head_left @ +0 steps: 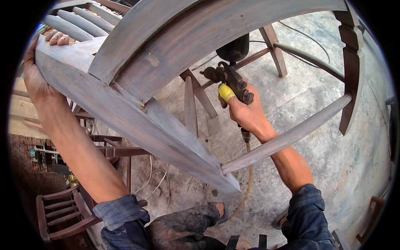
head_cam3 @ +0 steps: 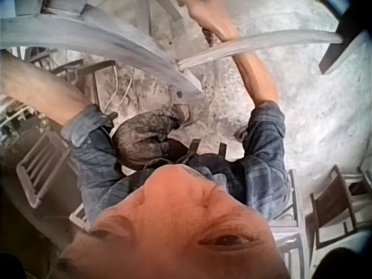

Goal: The person uses a spray gun to apply a light-colored finish to a wooden chair. They rotate the chair to coat the legs, seat frame, and backrest evenly, then set the chair upright and continue spraying the back slats and top rail.

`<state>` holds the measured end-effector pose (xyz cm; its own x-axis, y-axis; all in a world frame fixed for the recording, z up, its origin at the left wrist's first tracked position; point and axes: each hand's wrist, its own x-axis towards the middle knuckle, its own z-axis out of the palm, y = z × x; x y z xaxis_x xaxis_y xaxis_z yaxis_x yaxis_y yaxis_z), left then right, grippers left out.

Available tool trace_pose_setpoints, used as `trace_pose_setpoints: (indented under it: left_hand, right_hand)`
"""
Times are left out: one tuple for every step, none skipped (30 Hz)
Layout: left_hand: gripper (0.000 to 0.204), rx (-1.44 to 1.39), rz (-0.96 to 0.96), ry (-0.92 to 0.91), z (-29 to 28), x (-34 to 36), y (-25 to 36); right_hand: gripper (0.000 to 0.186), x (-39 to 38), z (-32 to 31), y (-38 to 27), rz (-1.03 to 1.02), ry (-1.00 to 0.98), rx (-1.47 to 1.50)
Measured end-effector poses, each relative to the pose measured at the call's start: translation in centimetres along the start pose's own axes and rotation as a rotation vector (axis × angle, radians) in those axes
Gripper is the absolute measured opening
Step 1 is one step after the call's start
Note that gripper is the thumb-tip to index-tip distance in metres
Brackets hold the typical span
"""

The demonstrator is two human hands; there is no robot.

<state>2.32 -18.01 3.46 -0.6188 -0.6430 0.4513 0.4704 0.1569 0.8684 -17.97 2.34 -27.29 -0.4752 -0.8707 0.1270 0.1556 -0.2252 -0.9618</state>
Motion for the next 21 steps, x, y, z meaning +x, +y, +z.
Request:
trace_pose_setpoints:
  left_hand:
    - [0.021, 0.005, 0.006, 0.0, 0.1, 0.0, 0.0]
    - [0.022, 0.01, 0.012, -0.001, 0.2, 0.0, 0.0]
    - [0.022, 0.006, 0.009, 0.002, 0.1, 0.0, 0.0]
    - [0.023, 0.002, 0.007, 0.004, 0.0, 0.1, 0.0]
    - [0.023, 0.0, 0.004, 0.008, -0.1, 0.2, 0.1]
    - [0.024, 0.006, 0.006, 0.007, -0.1, 0.3, 0.1]
    - [0.024, 0.011, 0.007, 0.006, -0.1, 0.3, 0.1]
    - [0.024, 0.018, 0.012, 0.004, -0.1, 0.3, 0.2]
    - [0.024, 0.011, 0.01, 0.004, -0.1, 0.3, 0.2]
    - [0.024, 0.003, 0.009, 0.003, 0.0, 0.3, 0.3]
    - [0.024, -0.005, 0.008, 0.002, 0.0, 0.3, 0.3]
    - [0.024, -0.015, 0.004, 0.004, 0.0, 0.4, 0.3]
    - [0.025, -0.024, 0.0, 0.007, 0.0, 0.4, 0.2]
    - [0.025, -0.03, -0.003, 0.01, 0.0, 0.4, 0.3]
    - [0.023, -0.027, -0.008, 0.008, -0.2, 0.4, 0.3]
    - [0.022, -0.023, -0.013, 0.007, -0.4, 0.3, 0.3]
    - [0.021, -0.024, -0.02, 0.003, -0.5, 0.3, 0.3]
    - [0.021, -0.023, -0.024, 0.009, -0.5, 0.2, 0.3]
    - [0.021, -0.023, -0.028, 0.015, -0.5, 0.2, 0.4]
    - [0.021, -0.023, -0.033, 0.02, -0.4, 0.3, 0.4]
    - [0.021, -0.025, -0.031, 0.022, -0.2, 0.3, 0.4]
  right_hand:
    - [0.038, 0.1, 0.2, -0.1, -0.006, 0.003, 0.032]
    - [0.038, 0.1, 0.2, -0.1, -0.012, 0.007, 0.063]
    - [0.038, 0.1, 0.1, 0.0, -0.01, 0.006, 0.064]
    - [0.038, 0.1, -0.1, 0.0, -0.007, 0.005, 0.065]
    - [0.038, 0.0, -0.2, 0.1, -0.003, 0.002, 0.067]
    - [0.038, -0.2, -0.5, 0.2, -0.007, 0.002, 0.014]
    - [0.039, -0.5, -0.9, 0.6, -0.01, 0.002, -0.038]
    - [0.039, -0.8, -1.2, 0.9, -0.017, 0.001, -0.09]
    - [0.039, -1.1, -1.4, 1.4, 0.001, 0.007, -0.115]
    - [0.04, -1.5, -1.6, 2.1, 0.019, 0.013, -0.141]
    - [0.041, -1.9, -1.8, 2.5, 0.037, 0.02, -0.168]
    - [0.041, -2.3, -2.2, 2.9, 0.02, 0.015, -0.195]
    - [0.042, -2.7, -2.5, 3.1, 0.003, 0.011, -0.222]
    - [0.042, -2.8, -2.4, 2.8, -0.014, 0.004, -0.246]
    - [0.043, -2.9, -2.3, 2.3, 0.032, -0.017, -0.224]
    - [0.043, -3.0, -2.3, 1.8, 0.078, -0.038, -0.202]
    - [0.043, -3.0, -2.2, 1.2, 0.125, -0.056, -0.183]
    - [0.043, -2.7, -1.8, 1.1, 0.084, -0.041, -0.136]
    - [0.043, -1.9, -1.4, 1.0, 0.042, -0.027, -0.089]
    - [0.042, -1.2, -0.9, 0.8, 0.001, -0.01, -0.042]
    - [0.04, -0.5, -0.5, 1.1, -0.063, 0.027, -0.068]
